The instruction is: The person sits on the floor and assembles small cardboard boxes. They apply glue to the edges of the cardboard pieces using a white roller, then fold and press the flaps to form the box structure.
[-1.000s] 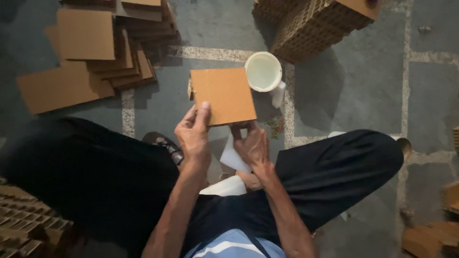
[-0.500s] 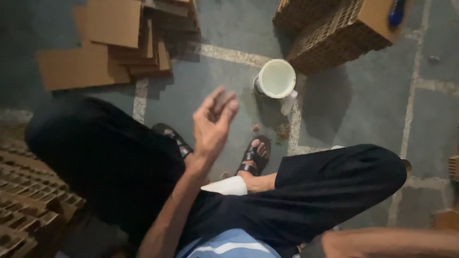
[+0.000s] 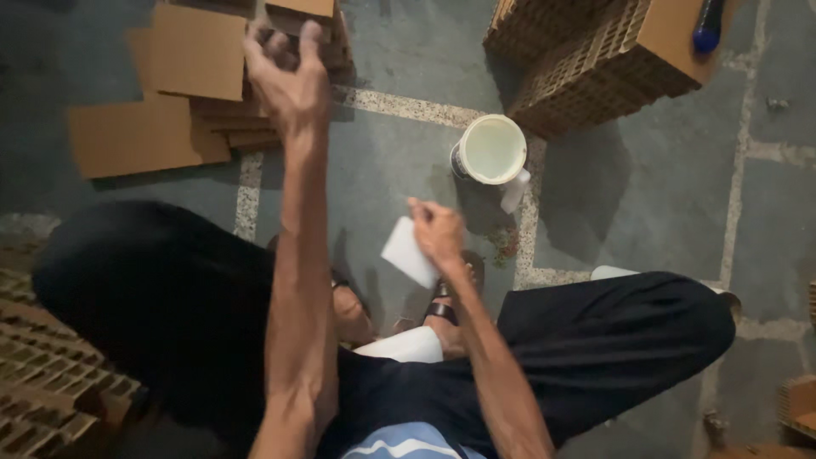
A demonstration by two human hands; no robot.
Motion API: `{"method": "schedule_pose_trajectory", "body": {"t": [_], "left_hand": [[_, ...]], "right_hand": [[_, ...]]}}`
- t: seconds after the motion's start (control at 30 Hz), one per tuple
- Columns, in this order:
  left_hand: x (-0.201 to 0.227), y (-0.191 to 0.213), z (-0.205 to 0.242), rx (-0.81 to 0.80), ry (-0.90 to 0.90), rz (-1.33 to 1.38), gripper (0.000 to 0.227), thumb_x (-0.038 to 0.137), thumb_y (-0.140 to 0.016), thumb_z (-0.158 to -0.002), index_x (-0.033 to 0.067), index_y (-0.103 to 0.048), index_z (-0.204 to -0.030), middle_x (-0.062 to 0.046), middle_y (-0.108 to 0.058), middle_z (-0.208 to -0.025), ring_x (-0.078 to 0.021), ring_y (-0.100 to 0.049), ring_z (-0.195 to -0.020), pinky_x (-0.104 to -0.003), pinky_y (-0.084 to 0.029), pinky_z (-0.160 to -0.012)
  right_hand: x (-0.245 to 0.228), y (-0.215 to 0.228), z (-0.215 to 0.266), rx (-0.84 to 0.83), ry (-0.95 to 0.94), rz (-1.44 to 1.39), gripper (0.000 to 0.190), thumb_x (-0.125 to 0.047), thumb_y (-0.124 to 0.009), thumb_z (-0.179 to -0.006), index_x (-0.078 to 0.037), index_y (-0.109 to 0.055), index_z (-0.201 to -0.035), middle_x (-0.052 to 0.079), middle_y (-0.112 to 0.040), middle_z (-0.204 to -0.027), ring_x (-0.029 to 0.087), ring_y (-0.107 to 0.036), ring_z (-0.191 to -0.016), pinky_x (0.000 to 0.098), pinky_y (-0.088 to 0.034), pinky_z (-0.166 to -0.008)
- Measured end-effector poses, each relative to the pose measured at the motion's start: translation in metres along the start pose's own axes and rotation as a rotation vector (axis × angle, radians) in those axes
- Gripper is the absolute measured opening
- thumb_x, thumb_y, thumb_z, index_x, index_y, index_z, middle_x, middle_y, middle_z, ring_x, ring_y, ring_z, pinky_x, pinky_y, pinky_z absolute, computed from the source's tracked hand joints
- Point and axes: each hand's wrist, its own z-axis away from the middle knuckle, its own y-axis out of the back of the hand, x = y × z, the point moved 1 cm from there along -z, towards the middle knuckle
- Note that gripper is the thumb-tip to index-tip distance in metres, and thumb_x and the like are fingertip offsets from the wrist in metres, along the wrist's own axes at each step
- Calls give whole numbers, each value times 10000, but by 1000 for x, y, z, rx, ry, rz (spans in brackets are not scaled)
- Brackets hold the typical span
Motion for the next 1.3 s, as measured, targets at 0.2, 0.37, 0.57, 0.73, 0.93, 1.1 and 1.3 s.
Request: {"method": "schedule_pose_trajectory", "body": {"t": [0.2,0.37,0.57,0.73,0.93,1.1,1.3], "left_hand": [[-83,-28,-111,75,217,-408,704,457,-724,-917,67,-455,-1438,-175,-592,-1410,-339,-553,-1325,-497,-448,-1115],[-199,1,-176,-252,135,-871,674,415,-656,-968,71,-423,-1498,-160,-553,-1479,-309,-525,-1366,-483,-425,-1149],[-267,53,-210,-652,-82,-822,643,365,-575,-1029,76,-384,-1570,-142,-505,-1560,-273,-491,-1415,-467,-398,-1191],[-244,63,-221,-610,-162,-776,697,426,-566,-1034,89,-341,-1601,-141,-449,-1609,-277,-441,-1446,-496,-357,-1204],[-165,30,-169,129,-38,-990,1183,655,-805,-802,115,-147,-1624,-236,-359,-1587,-420,-409,-1410,-698,-293,-1109],[-87,-6,-56,45,-88,-523,1438,690,-953,-714,126,-30,-1662,-296,-350,-1520,-404,-496,-1396,-610,-433,-1098],[-75,-16,92,-173,426,-283,1466,703,-875,-649,99,16,-1644,-346,-137,-1596,-500,-310,-1444,-689,-376,-1087]], "right_hand": [[92,-79,-40,131,-249,-308,535,-511,-534,-1020,-24,-748,-1071,135,-777,-852,253,-700,-709,378,-523,-657],[183,-36,-66,413,-612,-1645,622,-583,-428,-1042,-2,-621,-1155,144,-706,-948,228,-672,-768,374,-535,-632],[205,25,-103,513,-841,-1809,601,-620,-457,-921,-84,-675,-1082,88,-638,-846,187,-525,-712,339,-397,-575],[212,44,-123,463,-698,-1969,477,-552,-600,-917,-78,-637,-896,43,-555,-652,174,-474,-544,331,-334,-497],[184,92,-81,878,-318,-1552,414,-457,-618,-974,-46,-633,-924,40,-578,-672,122,-460,-496,269,-306,-411],[111,133,-85,823,3,-1096,314,-251,-717,-904,-78,-598,-1137,82,-687,-936,171,-663,-728,285,-534,-607],[67,139,-112,556,214,-487,439,-140,-830,-867,-12,-593,-1214,133,-653,-1102,203,-682,-964,345,-594,-806]]}}
